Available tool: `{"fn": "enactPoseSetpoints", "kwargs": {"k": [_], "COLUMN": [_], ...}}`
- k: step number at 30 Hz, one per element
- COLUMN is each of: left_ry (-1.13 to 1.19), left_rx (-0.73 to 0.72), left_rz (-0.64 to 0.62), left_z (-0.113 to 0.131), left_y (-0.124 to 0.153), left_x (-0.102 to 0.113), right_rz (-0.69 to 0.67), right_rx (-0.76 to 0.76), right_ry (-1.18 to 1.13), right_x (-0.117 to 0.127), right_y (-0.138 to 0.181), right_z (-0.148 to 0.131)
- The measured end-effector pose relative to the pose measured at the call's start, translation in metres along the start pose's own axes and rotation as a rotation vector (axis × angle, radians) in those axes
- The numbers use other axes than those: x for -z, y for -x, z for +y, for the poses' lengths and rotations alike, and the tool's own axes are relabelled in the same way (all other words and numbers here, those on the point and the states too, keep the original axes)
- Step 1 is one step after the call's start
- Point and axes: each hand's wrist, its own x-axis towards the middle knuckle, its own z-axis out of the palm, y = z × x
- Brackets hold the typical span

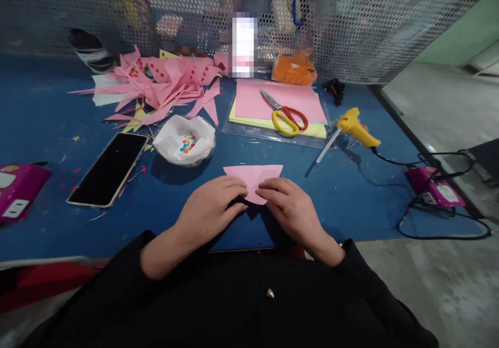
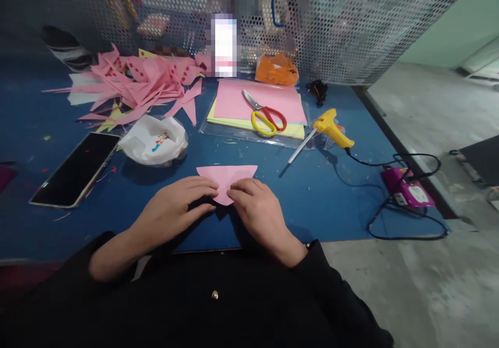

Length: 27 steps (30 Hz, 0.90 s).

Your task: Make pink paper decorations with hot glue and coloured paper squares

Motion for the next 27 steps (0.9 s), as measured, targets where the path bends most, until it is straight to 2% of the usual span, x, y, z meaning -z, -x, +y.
{"fn": "enactPoseSetpoints", "kwargs": {"k": [4, 8, 18, 27], "left_ry": [0.059, 0.063, -0.014, -0.073], "left_rx": [0.091, 0.204, 0.256, 0.275], "left_rz": [0.066, 0.106, 0.170, 0.186], "left_z": [0.000, 0.004, 0.006, 0.009], "left_y": [-0.008, -0.014, -0.016, -0.017], "left_x": [-0.002, -0.006, -0.010, -0.011], "right_rz": [0.068, 0.119, 0.110, 0.126], "right_rx": [-0.233, -0.335, -0.341, -0.334], "right_ry": [-0.152, -0.130, 0.107, 0.093], "right_x": [-0.002, -0.007, -0.011, -0.013], "right_y": [-0.007, -0.013, -0.017, -0.015], "right_z": [-0.003, -0.007, -0.005, -0.003]}}
